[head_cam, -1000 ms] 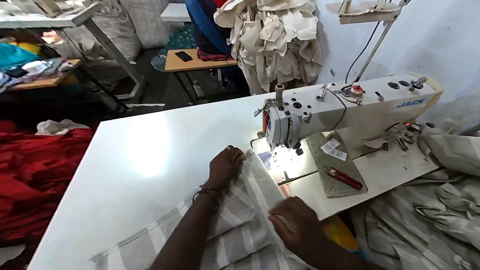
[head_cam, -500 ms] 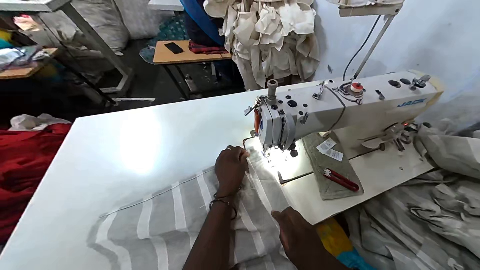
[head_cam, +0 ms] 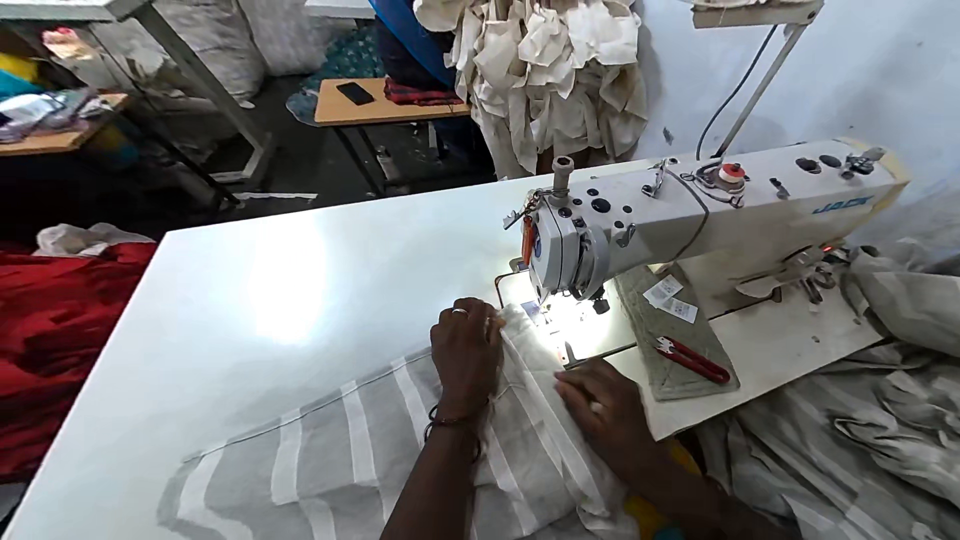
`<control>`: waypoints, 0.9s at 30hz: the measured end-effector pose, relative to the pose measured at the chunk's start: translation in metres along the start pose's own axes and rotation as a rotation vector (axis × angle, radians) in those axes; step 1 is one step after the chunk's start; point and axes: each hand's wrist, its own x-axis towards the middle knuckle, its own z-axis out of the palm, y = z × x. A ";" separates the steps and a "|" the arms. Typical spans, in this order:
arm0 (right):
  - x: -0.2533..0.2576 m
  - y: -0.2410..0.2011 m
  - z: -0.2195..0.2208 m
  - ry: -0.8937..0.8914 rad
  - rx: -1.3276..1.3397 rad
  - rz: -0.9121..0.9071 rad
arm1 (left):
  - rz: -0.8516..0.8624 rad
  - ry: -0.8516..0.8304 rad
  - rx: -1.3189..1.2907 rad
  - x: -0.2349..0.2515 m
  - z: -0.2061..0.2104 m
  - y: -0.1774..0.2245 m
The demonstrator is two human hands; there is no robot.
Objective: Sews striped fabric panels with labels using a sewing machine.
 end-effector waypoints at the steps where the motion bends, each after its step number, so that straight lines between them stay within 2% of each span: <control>1: 0.003 0.002 0.018 -0.027 -0.028 0.037 | 0.033 0.014 0.018 -0.001 0.003 -0.003; 4: -0.010 0.000 0.051 -0.020 -0.244 -0.025 | 0.061 0.016 0.092 -0.005 0.003 -0.009; 8: -0.021 -0.001 0.056 0.045 -0.450 -0.140 | 0.019 -0.025 0.112 -0.013 0.001 -0.009; 11: -0.016 -0.007 0.054 0.042 -0.481 -0.119 | -0.011 -0.035 0.108 -0.013 0.001 -0.008; 14: -0.011 -0.021 0.039 -0.034 -0.440 -0.069 | -0.039 -0.055 0.119 -0.015 -0.002 -0.004; 20: -0.019 -0.032 0.024 -0.338 -0.475 0.000 | -0.079 -0.158 0.158 -0.012 -0.010 0.001; 22: -0.024 -0.039 0.008 -0.522 -0.404 0.104 | -0.083 -0.196 0.153 -0.018 -0.013 -0.002; 26: -0.033 -0.034 -0.035 -0.763 -0.264 0.161 | -0.030 -0.258 0.251 -0.057 -0.015 0.007; 27: -0.032 -0.025 -0.044 -0.709 -0.231 0.138 | 0.008 -0.236 0.252 -0.071 -0.014 0.014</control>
